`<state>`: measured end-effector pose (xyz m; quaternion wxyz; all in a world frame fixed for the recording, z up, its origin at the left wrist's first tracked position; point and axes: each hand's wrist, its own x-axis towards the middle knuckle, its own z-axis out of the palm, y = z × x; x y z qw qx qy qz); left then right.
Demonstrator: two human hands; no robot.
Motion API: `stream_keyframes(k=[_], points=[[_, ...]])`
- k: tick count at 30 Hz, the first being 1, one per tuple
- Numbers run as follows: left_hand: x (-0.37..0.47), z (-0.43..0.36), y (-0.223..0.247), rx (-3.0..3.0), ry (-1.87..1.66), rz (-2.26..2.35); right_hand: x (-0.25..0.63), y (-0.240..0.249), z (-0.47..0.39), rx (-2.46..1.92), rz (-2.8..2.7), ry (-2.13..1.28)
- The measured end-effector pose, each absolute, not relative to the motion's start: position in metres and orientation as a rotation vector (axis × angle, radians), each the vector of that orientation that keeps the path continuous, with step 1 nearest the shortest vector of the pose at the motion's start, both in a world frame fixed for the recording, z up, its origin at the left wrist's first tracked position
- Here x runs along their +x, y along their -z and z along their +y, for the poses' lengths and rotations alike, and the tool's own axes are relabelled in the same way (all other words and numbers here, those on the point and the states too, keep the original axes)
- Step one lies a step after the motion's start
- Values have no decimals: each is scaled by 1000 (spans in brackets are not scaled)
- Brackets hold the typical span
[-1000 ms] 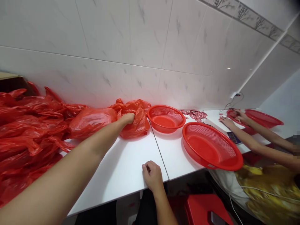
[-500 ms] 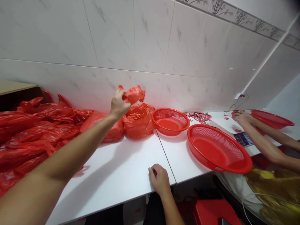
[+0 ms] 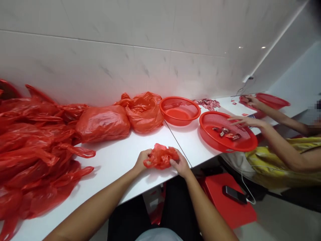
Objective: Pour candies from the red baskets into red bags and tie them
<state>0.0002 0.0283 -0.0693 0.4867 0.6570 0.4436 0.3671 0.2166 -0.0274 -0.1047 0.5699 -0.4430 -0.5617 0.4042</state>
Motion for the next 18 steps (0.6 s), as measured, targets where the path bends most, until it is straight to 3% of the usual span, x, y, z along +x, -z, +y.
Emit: stream_keyframes(k=[5, 8, 11, 18], points=[[-11, 33, 75, 1550, -992, 1119, 202, 94, -44, -1241, -901, -444], [-16, 33, 77, 1518, -990, 1096, 177, 78, -58, -1221, -1222, -225], [-19, 34, 80, 1567, -975, 1059, 162, 56, -54, -1412, -1523, -270], [-24, 42, 88, 1931, -1042, 1058, 217, 19, -30, -1647, -1347, -513]])
